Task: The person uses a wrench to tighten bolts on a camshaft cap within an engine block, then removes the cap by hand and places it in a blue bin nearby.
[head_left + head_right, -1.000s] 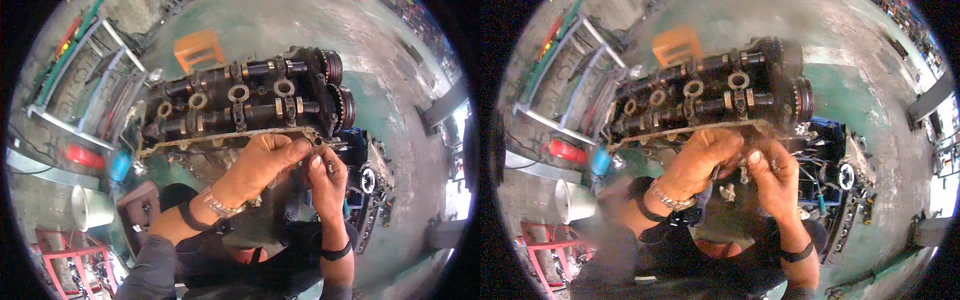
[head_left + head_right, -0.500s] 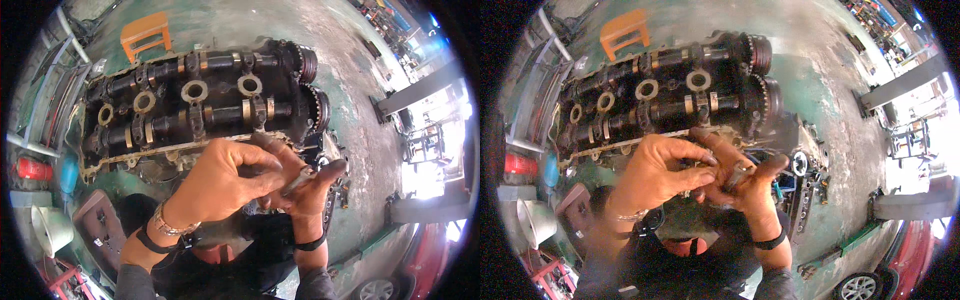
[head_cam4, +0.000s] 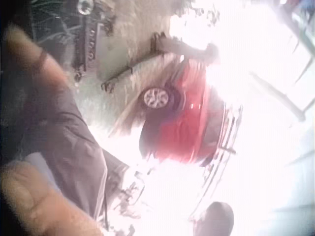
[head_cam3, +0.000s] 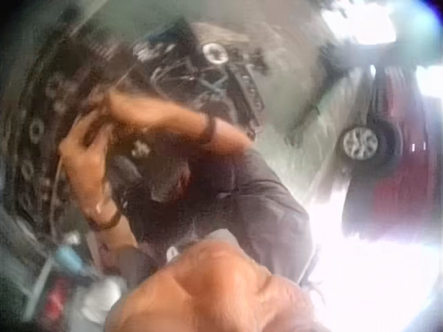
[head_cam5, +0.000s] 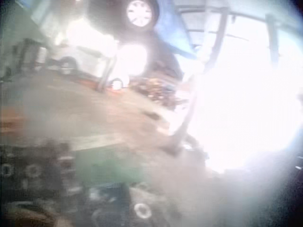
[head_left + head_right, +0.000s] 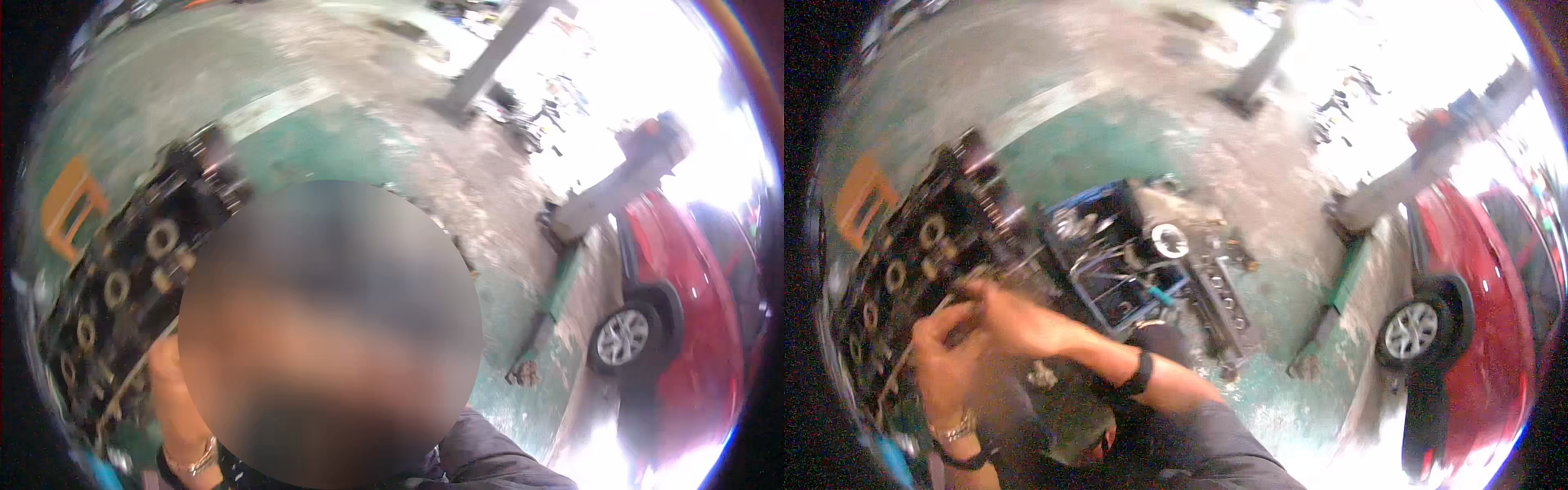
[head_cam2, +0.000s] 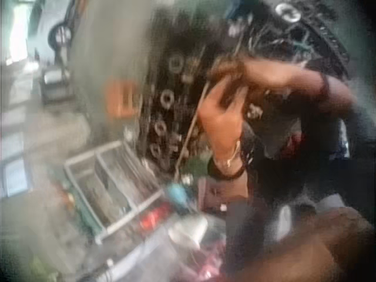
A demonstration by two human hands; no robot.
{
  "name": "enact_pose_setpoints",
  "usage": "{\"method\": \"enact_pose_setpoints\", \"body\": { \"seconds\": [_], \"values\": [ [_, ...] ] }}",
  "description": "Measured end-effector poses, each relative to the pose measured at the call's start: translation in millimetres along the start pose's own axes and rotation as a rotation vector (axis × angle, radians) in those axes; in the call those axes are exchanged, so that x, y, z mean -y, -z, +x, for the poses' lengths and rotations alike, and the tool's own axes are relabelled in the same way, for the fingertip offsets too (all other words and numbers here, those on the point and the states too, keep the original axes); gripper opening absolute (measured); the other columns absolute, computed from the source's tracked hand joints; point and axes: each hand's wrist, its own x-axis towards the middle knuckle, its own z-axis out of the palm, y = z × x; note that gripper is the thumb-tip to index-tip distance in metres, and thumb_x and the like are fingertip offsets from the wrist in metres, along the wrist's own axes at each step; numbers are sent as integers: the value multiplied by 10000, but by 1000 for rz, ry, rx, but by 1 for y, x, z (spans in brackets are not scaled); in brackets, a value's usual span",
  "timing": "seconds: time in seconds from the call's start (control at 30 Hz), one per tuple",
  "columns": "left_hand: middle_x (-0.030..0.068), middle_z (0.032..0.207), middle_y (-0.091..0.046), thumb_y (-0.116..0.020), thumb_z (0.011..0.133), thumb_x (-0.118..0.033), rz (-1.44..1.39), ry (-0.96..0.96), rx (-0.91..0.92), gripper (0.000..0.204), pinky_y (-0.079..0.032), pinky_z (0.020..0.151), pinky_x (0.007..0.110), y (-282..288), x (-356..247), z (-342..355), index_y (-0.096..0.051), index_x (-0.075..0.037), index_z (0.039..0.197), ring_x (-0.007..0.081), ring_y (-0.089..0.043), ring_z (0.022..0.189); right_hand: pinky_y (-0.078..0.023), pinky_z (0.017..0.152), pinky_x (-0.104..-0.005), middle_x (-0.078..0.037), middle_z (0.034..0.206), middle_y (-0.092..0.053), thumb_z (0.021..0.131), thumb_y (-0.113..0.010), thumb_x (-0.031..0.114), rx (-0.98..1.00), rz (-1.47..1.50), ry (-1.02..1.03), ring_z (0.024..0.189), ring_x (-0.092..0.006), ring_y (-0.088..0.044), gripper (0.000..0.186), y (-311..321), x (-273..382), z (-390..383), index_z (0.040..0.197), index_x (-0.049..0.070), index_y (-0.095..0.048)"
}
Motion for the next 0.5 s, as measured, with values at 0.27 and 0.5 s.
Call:
{"method": "enact_pose_setpoints", "body": {
  "seconds": [0.27, 0.5],
  "values": [
    [15, 678, -591, -722, 717, 12, -211, -169, 51, 145, -420, 510, 205, -15, 21, 5, -629, 33, 827, 61, -520, 586, -366, 974, -320, -186, 1264, -485, 987, -284, 426, 0, 445, -365, 1168, -211, -452, 612, 6, 17, -16, 1364, -55, -282],
    [34, 652, -599, -730, 727, -27, -205, -184, 64, 136, -404, 503, 223, -17, 16, 9, -632, 47, 787, 73, -522, 563, -425, 649, -235, -106, 1051, -515, 919, -352, 572, 8, 558, -243, 797, -118, -478, 794, -2, -2, -19, 1422, -13, -163]
  ]
}}
